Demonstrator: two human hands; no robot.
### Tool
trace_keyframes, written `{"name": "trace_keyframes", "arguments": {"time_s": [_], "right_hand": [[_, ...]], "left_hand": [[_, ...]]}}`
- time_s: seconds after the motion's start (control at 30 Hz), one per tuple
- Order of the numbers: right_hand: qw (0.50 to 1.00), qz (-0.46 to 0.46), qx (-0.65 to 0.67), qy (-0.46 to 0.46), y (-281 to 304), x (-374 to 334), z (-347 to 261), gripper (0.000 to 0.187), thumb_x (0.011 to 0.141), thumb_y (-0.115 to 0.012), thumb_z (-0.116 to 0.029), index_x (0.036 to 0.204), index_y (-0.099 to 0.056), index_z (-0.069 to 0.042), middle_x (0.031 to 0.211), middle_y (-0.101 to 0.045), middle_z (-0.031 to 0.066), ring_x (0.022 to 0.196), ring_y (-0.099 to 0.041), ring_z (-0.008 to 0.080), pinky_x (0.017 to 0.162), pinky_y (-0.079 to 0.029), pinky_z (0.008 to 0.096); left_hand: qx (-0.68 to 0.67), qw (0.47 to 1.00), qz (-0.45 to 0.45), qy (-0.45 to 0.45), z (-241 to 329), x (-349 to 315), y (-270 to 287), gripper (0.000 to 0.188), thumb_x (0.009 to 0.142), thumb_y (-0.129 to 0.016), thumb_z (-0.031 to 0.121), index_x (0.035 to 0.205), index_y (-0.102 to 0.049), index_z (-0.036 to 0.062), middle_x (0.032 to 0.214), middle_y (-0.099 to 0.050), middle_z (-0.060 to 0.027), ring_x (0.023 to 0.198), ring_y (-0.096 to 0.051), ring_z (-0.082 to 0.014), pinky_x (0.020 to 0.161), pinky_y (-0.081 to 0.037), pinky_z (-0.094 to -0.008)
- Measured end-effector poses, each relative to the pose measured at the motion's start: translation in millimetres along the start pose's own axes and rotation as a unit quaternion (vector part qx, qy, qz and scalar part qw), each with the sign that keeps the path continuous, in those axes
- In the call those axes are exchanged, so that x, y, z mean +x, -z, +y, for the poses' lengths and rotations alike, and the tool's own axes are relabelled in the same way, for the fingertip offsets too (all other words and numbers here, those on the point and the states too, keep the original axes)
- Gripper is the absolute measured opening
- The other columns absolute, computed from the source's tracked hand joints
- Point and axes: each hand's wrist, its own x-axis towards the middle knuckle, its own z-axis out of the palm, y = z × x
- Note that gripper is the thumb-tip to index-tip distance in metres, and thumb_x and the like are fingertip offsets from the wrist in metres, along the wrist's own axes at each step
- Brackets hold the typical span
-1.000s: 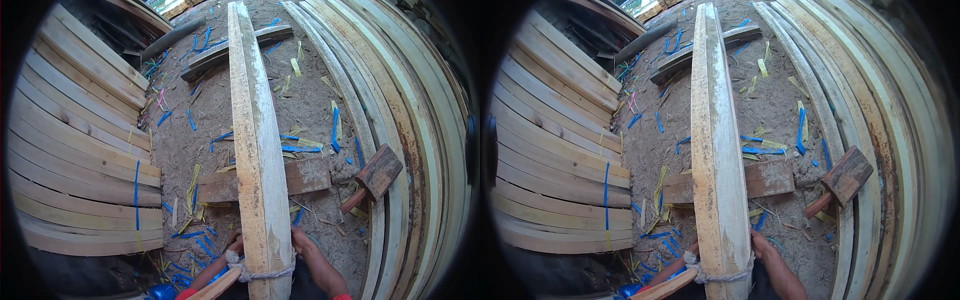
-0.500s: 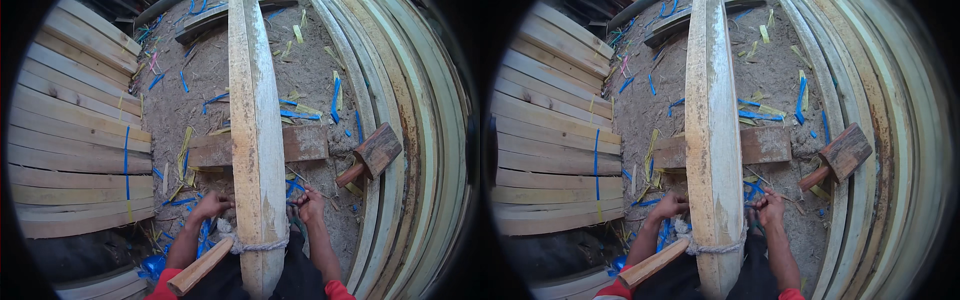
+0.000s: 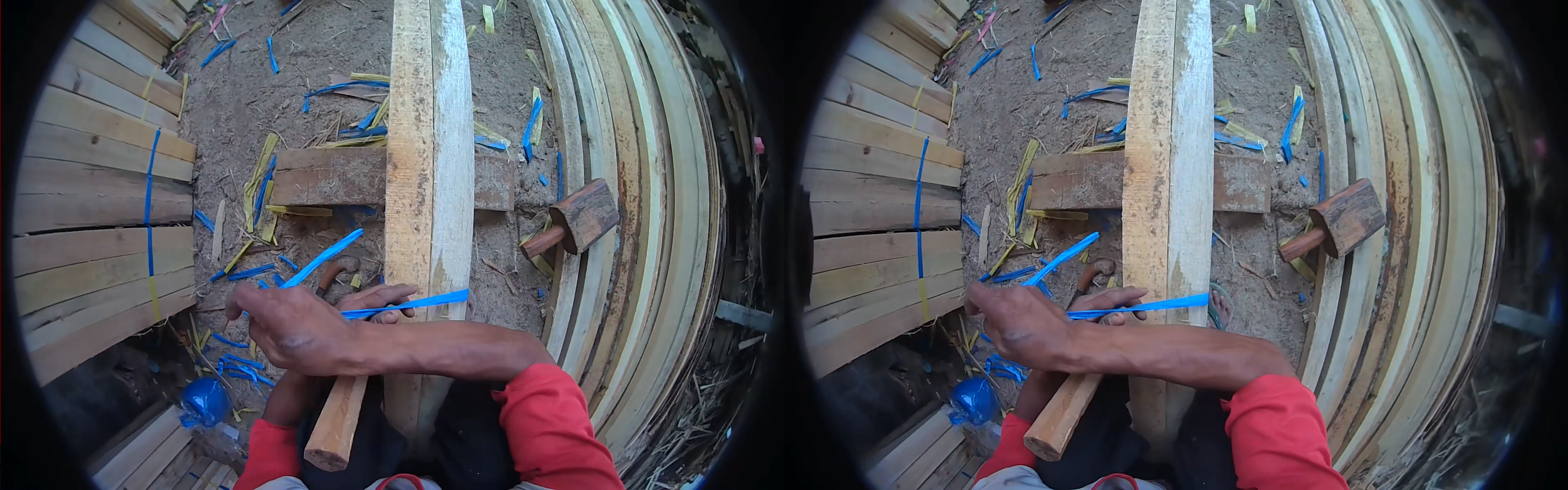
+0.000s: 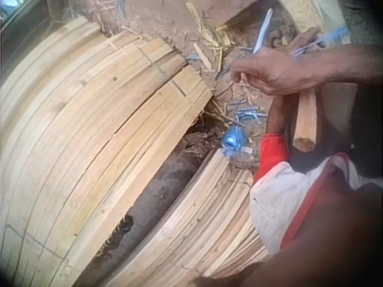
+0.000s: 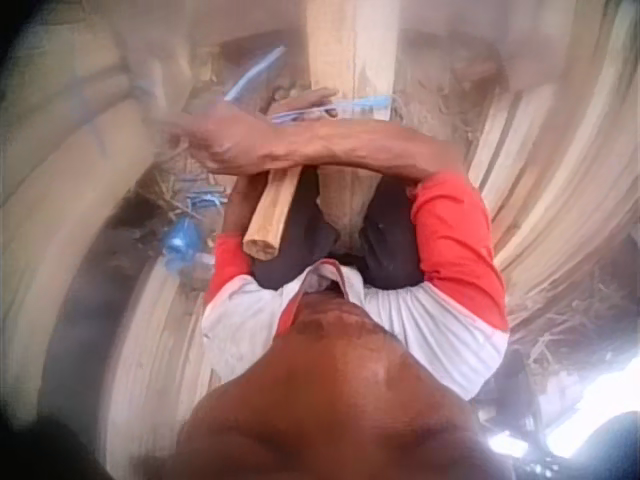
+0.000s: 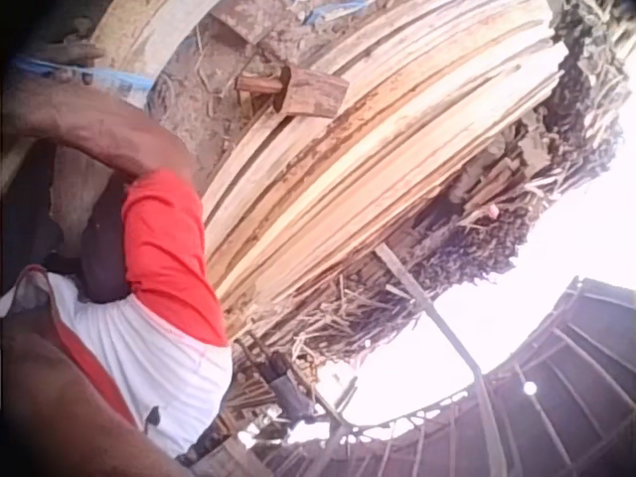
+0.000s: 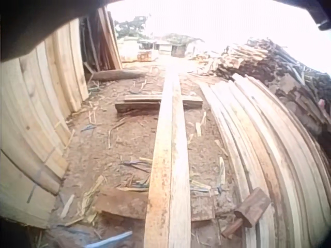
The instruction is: The person sits on the ground in a lumber yard and selects long wooden planks from a pile. They arrange the planks on a wooden support and secure them together using a rope and a wooden toggle, then wrap a blue plastic strap around the bundle to hold it in place.
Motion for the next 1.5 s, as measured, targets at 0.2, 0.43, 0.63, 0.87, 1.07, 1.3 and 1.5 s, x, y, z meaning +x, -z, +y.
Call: {"name": "trace_keyframes", "arguments": {"time_s": [0.2,0.43,0.63,0.87,1.07,1.3,1.5], "right_hand": [[0.991,0.066,-0.066,0.095,23.0,-13.6,8.5,0.036,0.084,-0.060,-0.011,0.117,-0.048,-0.003,0.103,-0.059,0.0189,0.092,-0.060,0.0354,0.074,-0.050,0.0386],[0.801,0.498,0.085,-0.322,145.1,-172.1,154.4,0.039,0.098,-0.040,-0.032,0.114,-0.050,0.002,0.107,-0.059,0.0128,0.095,-0.058,0.0197,0.086,-0.046,0.0321],[0.683,0.305,0.519,-0.413,124.0,-161.5,246.1,0.037,0.091,-0.049,-0.023,0.111,-0.057,0.008,0.098,-0.065,0.0192,0.078,-0.067,0.0287,0.068,-0.057,0.0408],[0.673,0.291,0.544,-0.409,129.8,-174.4,283.8,0.032,0.092,-0.050,-0.022,0.109,-0.058,0.003,0.103,-0.064,0.0169,0.092,-0.063,0.0280,0.082,-0.051,0.0440],[0.677,0.366,0.560,-0.306,136.2,-206.3,207.3,0.021,0.094,-0.049,-0.026,0.092,-0.056,-0.006,0.093,-0.060,0.0106,0.096,-0.058,0.0247,0.092,-0.044,0.0469],[0.792,0.423,0.413,-0.153,143.2,-214.5,174.8,0.029,0.092,-0.055,-0.031,0.077,-0.052,-0.007,0.067,-0.053,0.0035,0.068,-0.055,0.0174,0.073,-0.047,0.0343],[0.843,0.411,0.101,-0.332,142.7,-183.5,159.4,0.029,0.091,-0.057,-0.021,0.070,-0.059,-0.002,0.058,-0.051,-0.0011,0.055,-0.041,0.0047,0.048,-0.033,0.0243]], "left_hand": [[-0.061,0.933,0.245,0.256,-37.2,-12.0,4.5,0.034,0.093,-0.055,0.034,0.087,-0.064,0.0020,0.064,-0.056,-0.0014,0.055,-0.053,-0.0102,0.053,-0.043,-0.0239],[0.018,0.938,0.189,0.291,-219.0,34.0,-25.8,0.025,0.086,-0.061,0.022,0.076,-0.067,0.0004,0.058,-0.059,-0.0069,0.052,-0.056,-0.0110,0.049,-0.046,-0.0276],[-0.106,0.928,0.172,0.314,-247.5,58.9,-35.0,0.025,0.084,-0.063,0.023,0.080,-0.068,-0.0005,0.063,-0.063,-0.0106,0.058,-0.060,-0.0140,0.055,-0.048,-0.0301],[-0.129,0.907,0.151,0.372,-236.9,27.0,-20.8,0.027,0.082,-0.063,0.025,0.086,-0.069,-0.0009,0.069,-0.066,-0.0131,0.064,-0.063,-0.0167,0.060,-0.049,-0.0320],[0.039,0.914,0.117,0.387,-171.4,46.3,38.1,0.030,0.081,-0.064,0.027,0.092,-0.070,-0.0012,0.074,-0.068,-0.0152,0.069,-0.065,-0.0191,0.064,-0.050,-0.0335],[0.361,0.895,0.115,0.237,31.3,-71.4,51.0,0.022,0.081,-0.062,0.023,0.079,-0.068,0.0022,0.065,-0.062,-0.0147,0.059,-0.060,-0.0244,0.056,-0.045,-0.0361],[0.305,0.878,0.253,0.266,78.1,-100.1,60.3,0.025,0.080,-0.062,0.019,0.067,-0.062,-0.0023,0.057,-0.055,-0.0054,0.053,-0.049,-0.0113,0.051,-0.035,-0.0271]]}}
